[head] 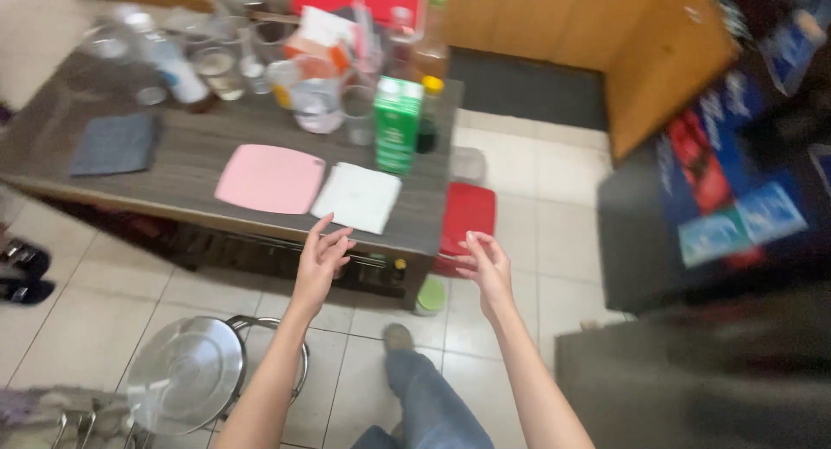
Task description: The person pours water into a glass, then retrieves a piece of ginger and a knife. They peel and slice the ginger on a pink cutting board, rinse it under a tap, and continue peeling and slicing it into small pieces.
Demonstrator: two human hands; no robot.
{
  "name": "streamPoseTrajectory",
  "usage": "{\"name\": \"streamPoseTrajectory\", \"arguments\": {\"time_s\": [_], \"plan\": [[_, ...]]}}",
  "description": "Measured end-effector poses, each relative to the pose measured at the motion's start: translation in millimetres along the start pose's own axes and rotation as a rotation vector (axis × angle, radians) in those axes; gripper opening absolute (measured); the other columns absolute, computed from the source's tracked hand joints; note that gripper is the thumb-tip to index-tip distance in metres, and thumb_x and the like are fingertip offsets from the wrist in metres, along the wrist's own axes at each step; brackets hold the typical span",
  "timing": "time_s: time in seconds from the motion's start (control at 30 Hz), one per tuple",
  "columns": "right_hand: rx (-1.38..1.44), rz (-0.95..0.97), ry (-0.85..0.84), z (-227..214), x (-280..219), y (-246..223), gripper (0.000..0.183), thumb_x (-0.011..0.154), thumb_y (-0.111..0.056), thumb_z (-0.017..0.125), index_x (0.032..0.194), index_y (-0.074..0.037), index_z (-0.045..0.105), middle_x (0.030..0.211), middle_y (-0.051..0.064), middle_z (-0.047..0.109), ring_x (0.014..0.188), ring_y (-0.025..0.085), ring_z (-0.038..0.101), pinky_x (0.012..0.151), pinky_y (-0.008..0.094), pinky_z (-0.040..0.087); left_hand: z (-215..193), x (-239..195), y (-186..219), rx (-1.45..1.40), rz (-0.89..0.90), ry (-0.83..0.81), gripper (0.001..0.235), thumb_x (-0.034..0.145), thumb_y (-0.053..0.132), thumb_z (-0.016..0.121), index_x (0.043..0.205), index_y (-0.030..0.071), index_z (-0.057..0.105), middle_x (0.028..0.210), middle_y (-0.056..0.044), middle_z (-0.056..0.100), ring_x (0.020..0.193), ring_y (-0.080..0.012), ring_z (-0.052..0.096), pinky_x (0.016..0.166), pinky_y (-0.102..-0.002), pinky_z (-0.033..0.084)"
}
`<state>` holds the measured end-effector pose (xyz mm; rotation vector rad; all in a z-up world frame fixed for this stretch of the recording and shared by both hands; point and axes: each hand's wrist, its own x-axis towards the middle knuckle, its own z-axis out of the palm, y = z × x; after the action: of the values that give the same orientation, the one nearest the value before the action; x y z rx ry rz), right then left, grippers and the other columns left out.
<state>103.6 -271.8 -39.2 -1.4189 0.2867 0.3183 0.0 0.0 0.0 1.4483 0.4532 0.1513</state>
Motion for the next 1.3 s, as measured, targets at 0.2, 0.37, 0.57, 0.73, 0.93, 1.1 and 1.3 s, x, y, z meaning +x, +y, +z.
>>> {"name": "streamPoseTrajectory", "arguments": {"time_s": [0.2, 0.37, 0.57, 0.73, 0.93, 1.1, 1.3], "plan": [[-0.173, -0.030, -0.233, 108.8, 76.6, 11.6, 0.045, 0.095, -0.042, 0.074, 0.128, -0.012, 0.065, 0.121, 0.017, 0.066, 0.098, 0.026, 0.069, 0.083, 0.041, 0.059, -72.2, 35.0, 9.6, 0.002, -0.035, 0.171, 0.059, 0.101, 0.028, 0.060, 0.155, 0.015, 0.041, 0.136, -0.019, 0.065, 0.124, -0.0282, 0.064, 0.106, -0.043, 0.050], [-0.183, -0.022, -0.305, 187.9, 131.3, 22.0, 0.046, 0.095, -0.042, 0.071, 0.128, -0.011, 0.063, 0.118, 0.013, 0.066, 0.097, 0.022, 0.068, 0.082, 0.034, 0.059, -124.7, 100.5, 1.9, 0.007, -0.059, 0.276, 0.055, 0.104, 0.029, 0.058, 0.155, 0.013, 0.043, 0.133, -0.019, 0.066, 0.122, -0.0289, 0.064, 0.106, -0.044, 0.050], [-0.340, 0.041, -0.385, 249.7, 157.7, 12.1, 0.043, 0.093, -0.043, 0.073, 0.124, -0.014, 0.067, 0.115, 0.012, 0.070, 0.095, 0.021, 0.070, 0.079, 0.034, 0.060, -147.5, 155.1, 5.3, 0.070, -0.033, 0.332, 0.052, 0.102, 0.026, 0.063, 0.150, 0.013, 0.048, 0.131, -0.018, 0.066, 0.127, -0.0310, 0.061, 0.110, -0.046, 0.047], [-0.440, 0.038, -0.424, 282.8, 175.7, 13.0, 0.042, 0.092, -0.044, 0.075, 0.123, -0.015, 0.069, 0.114, 0.010, 0.071, 0.096, 0.018, 0.069, 0.080, 0.032, 0.059, -167.9, 181.0, 9.8, 0.348, -0.037, 0.314, 0.053, 0.095, 0.035, 0.074, 0.144, 0.022, 0.058, 0.136, -0.008, 0.066, 0.138, -0.0268, 0.054, 0.114, -0.044, 0.045], [-1.129, -0.502, -0.682, 306.0, 158.7, -1.7, 0.055, 0.092, -0.031, 0.070, 0.143, -0.015, 0.056, 0.148, 0.016, 0.054, 0.141, 0.038, 0.046, 0.116, 0.055, 0.038, -187.4, 208.0, 5.4, 1.010, -0.032, 0.061, 0.089, 0.085, 0.049, 0.077, 0.159, 0.019, 0.038, 0.166, -0.019, 0.032, 0.155, -0.0402, 0.024, 0.124, -0.061, 0.022], [-1.461, -0.575, -0.918, 339.4, 144.2, -12.7, 0.076, 0.096, -0.049, 0.053, 0.160, -0.014, 0.029, 0.167, 0.016, 0.025, 0.156, 0.037, 0.014, 0.122, 0.065, 0.003, -201.4, 240.5, 0.2, 1.269, -0.072, -0.206, 0.106, 0.081, 0.058, 0.080, 0.162, 0.013, 0.028, 0.169, -0.018, 0.024, 0.158, -0.0366, 0.018, 0.127, -0.060, 0.016], [-1.624, -0.485, -0.913, 374.7, 159.2, 4.6, 0.084, 0.098, -0.068, 0.031, 0.163, -0.018, 0.015, 0.172, 0.010, 0.008, 0.158, 0.028, 0.003, 0.123, 0.064, -0.004, -238.6, 277.8, -14.6, 1.280, -0.100, -0.281, 0.117, 0.077, 0.073, 0.074, 0.163, 0.013, 0.021, 0.172, -0.013, 0.013, 0.160, -0.0283, 0.009, 0.128, -0.061, 0.012]]}}
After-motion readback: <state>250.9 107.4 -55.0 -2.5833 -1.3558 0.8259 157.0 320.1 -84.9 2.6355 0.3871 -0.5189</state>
